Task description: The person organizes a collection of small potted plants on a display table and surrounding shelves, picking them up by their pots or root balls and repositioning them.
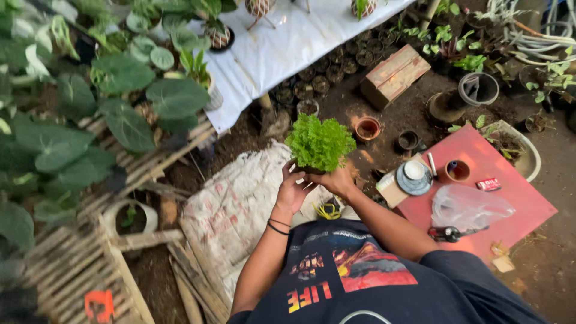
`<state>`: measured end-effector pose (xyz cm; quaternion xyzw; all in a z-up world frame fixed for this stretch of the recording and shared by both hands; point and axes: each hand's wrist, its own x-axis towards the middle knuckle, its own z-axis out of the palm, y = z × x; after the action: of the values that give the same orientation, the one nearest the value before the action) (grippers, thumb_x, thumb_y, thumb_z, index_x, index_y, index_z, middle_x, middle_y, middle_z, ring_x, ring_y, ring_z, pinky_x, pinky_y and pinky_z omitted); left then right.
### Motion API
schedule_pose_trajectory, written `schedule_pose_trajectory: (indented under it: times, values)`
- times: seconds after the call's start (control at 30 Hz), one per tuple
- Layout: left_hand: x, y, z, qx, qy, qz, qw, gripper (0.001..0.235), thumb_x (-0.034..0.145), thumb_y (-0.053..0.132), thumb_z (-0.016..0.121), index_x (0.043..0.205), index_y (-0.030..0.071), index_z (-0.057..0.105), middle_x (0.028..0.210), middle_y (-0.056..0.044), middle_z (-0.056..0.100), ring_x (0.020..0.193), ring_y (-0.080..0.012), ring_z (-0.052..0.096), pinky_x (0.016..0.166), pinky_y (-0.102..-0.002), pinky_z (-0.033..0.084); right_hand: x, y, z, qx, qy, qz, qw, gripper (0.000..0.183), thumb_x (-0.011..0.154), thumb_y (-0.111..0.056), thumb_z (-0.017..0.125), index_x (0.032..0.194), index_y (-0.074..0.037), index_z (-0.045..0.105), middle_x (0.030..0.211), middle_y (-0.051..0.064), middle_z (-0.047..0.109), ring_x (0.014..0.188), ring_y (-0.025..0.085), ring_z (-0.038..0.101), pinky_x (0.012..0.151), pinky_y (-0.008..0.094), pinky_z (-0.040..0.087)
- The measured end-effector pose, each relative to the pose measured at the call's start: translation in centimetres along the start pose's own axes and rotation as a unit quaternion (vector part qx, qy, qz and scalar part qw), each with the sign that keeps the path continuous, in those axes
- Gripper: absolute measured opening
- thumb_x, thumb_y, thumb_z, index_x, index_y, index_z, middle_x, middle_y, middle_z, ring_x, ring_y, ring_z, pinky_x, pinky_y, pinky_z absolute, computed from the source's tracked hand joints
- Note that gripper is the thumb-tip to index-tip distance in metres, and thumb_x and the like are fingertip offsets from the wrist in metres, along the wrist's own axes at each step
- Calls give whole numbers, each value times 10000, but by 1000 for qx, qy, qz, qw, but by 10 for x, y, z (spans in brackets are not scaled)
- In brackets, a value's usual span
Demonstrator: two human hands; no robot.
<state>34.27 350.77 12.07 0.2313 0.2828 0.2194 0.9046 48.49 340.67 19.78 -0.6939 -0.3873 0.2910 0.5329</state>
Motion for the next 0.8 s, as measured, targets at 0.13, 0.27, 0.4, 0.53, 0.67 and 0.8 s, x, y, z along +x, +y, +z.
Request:
schedule_pose_trajectory:
  times: [0.13,0.27,0.4,0.53,0.67,0.8]
  values:
    - [53,54,1,38,-30,-19,999,593,881,133,636,1429,205,419,1411,-67,512,1204,-318,547,1017,-554,508,53,-11,6,-70,38,23,997,588,682,-335,879,1177,-53,733,1107,134,764,991,271,730,879,383,567]
    - [100,75,-3,90,-23,-50,994,595,892,149,629,1451,210,435,1378,-39,520,1193,-260,536,1018,-524,501,105,5,-1,-132,99,22,986,727,639,-357,945,1230,-28,679,1174,184,694,1061,336,655,925,416,511]
    - [147,73,-23,60,15,-80,995,521,922,182,635,1419,138,484,1306,-103,569,1180,-272,596,999,-485,524,171,51,-20,-108,123,40,986,748,625,-379,931,1222,-24,655,1170,173,708,1060,330,682,949,404,534]
    - [211,72,-41,52,71,-61,994,379,951,197,648,1312,108,576,1195,-98,629,1081,-253,633,919,-427,532,253,114,-54,-124,89,19,988,727,638,-381,909,1244,-53,676,1208,178,724,1106,341,689,994,410,526]
    - [290,75,-26,26,121,-33,992,331,938,195,644,1260,131,605,1158,-70,660,1043,-228,633,898,-393,542,352,181,-93,-235,94,18,967,872,592,-406,964,1319,-64,624,1368,234,575,1247,401,547,1059,451,450]
    - [347,76,2,-1,123,-1,992,332,920,181,658,1244,128,609,1162,-63,662,1040,-230,640,871,-393,538,444,250,-125,-172,76,-9,982,1004,602,-409,931,1454,-64,527,1501,246,444,1370,406,418,1146,450,379]
